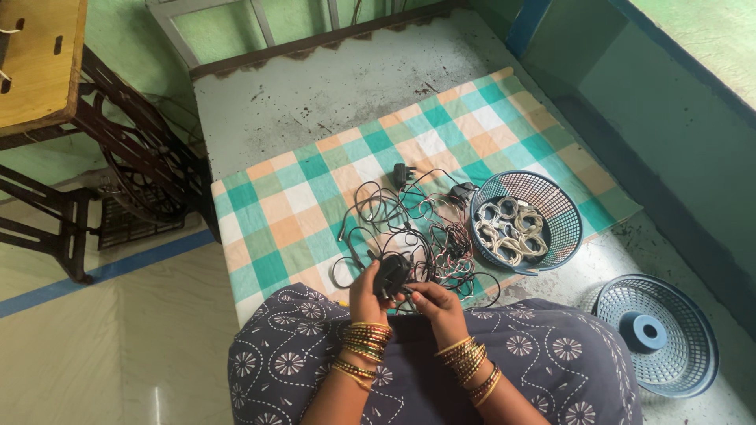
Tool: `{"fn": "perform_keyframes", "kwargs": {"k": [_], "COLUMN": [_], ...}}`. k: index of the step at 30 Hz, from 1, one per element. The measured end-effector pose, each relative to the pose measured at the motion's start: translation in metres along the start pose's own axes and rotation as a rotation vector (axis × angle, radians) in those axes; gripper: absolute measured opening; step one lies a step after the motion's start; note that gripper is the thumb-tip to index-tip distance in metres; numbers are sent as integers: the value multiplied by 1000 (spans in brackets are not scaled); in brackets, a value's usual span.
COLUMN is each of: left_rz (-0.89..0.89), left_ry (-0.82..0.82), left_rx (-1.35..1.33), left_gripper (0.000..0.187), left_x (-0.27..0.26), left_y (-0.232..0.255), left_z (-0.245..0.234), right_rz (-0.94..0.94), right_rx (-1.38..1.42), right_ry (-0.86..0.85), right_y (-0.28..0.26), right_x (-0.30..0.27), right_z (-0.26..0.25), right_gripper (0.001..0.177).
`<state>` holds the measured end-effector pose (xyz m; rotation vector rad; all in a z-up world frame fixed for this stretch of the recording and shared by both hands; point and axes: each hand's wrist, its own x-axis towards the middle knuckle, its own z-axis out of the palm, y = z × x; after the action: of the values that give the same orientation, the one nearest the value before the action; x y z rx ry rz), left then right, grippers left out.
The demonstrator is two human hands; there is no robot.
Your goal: The person sits on the floor and assembles small electronic components by hand, connecting wires to black plastic housings. They place finished units into a nearby basket and continue handling additional components from a pile on the bed.
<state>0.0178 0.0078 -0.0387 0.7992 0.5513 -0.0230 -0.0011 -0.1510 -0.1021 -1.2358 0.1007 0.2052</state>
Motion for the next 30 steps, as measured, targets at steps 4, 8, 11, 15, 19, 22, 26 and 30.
{"fn": "perform_keyframes", "kwargs": {"k": [4,8,11,15,19,22,26,30], "left_rz": [-11,-22,-27,14,81,150,270,276], "left_ry": [43,38,42,107,194,242,202,231], "left_rx": [-103,-138,-169,-129,-48,25,153,178], "left_gripper": [34,33,31,31,32,33,36,36], "left_x": [2,5,7,10,13,13,10,11], "left_y": [6,8,12,11,6,6,12,7], "left_z": [-7,-8,-8,-11,-13,-11,-8,-5], "right_rz": [23,-111,-92,-317,-568,-674,-568,-612], "right_rx": [-294,-538,-518,-773,-1002,-1071,-966,-803], "right_ry": [46,-129,-236,-300,-206,-92,-166,-337], "right_y": [17,13,-6,-39,-66,-76,-93,-114], "right_x": [-1,-9,-17,-31,-51,-60,-71,-65], "right_z": [-12,-5,9,23,42,60,69,63], "right_gripper": [14,19,25,24,21,27,45,43]}}
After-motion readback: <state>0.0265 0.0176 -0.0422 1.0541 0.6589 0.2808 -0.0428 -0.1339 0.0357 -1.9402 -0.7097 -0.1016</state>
